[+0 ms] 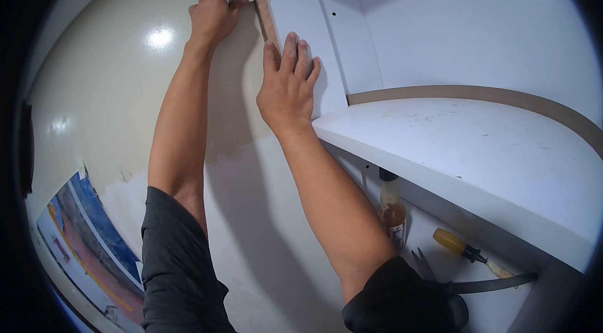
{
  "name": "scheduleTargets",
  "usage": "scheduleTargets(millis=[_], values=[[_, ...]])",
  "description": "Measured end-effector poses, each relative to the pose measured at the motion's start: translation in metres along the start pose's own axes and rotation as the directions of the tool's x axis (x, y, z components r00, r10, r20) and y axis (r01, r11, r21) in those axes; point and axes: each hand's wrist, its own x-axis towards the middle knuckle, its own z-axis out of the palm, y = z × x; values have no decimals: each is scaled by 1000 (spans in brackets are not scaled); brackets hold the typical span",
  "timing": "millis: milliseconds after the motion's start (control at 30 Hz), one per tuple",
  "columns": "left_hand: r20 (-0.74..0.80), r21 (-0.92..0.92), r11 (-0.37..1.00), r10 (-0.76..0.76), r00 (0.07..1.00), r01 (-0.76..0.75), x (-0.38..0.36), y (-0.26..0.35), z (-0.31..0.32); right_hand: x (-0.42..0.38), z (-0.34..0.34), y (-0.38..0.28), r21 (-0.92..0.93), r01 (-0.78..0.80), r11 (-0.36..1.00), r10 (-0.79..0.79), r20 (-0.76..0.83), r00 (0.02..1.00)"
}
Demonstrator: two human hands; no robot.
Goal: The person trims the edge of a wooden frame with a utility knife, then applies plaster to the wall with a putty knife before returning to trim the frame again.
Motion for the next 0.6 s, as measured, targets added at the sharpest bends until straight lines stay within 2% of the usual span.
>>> scheduleTargets(millis=[133, 233, 333, 433, 533, 600], values=[[-21, 54, 998, 23, 1000, -21, -2, 4, -9, 0, -1, 0, 4, 0, 1000, 0, 2, 1000], [46, 108, 993, 47, 998, -52, 2, 4, -11, 0, -1, 0, 10, 0, 1000, 1, -8, 1000], [127, -29, 999, 21, 992, -18, 11, -3, 1, 0, -2, 0, 11, -1, 1000, 2, -14, 1000], [133, -81, 997, 8, 991, 3, 7, 2, -6, 0, -1, 0, 18, -1, 1000, 1, -26, 1000], [102, -105, 994, -3, 995, 14, 7, 1, -3, 1, 0, -1, 19, -1, 1000, 2, -27, 1000], [34, -57, 998, 29, 999, -27, 5, 1, 3, 1, 1, 0, 23, -3, 1000, 4, -33, 999]])
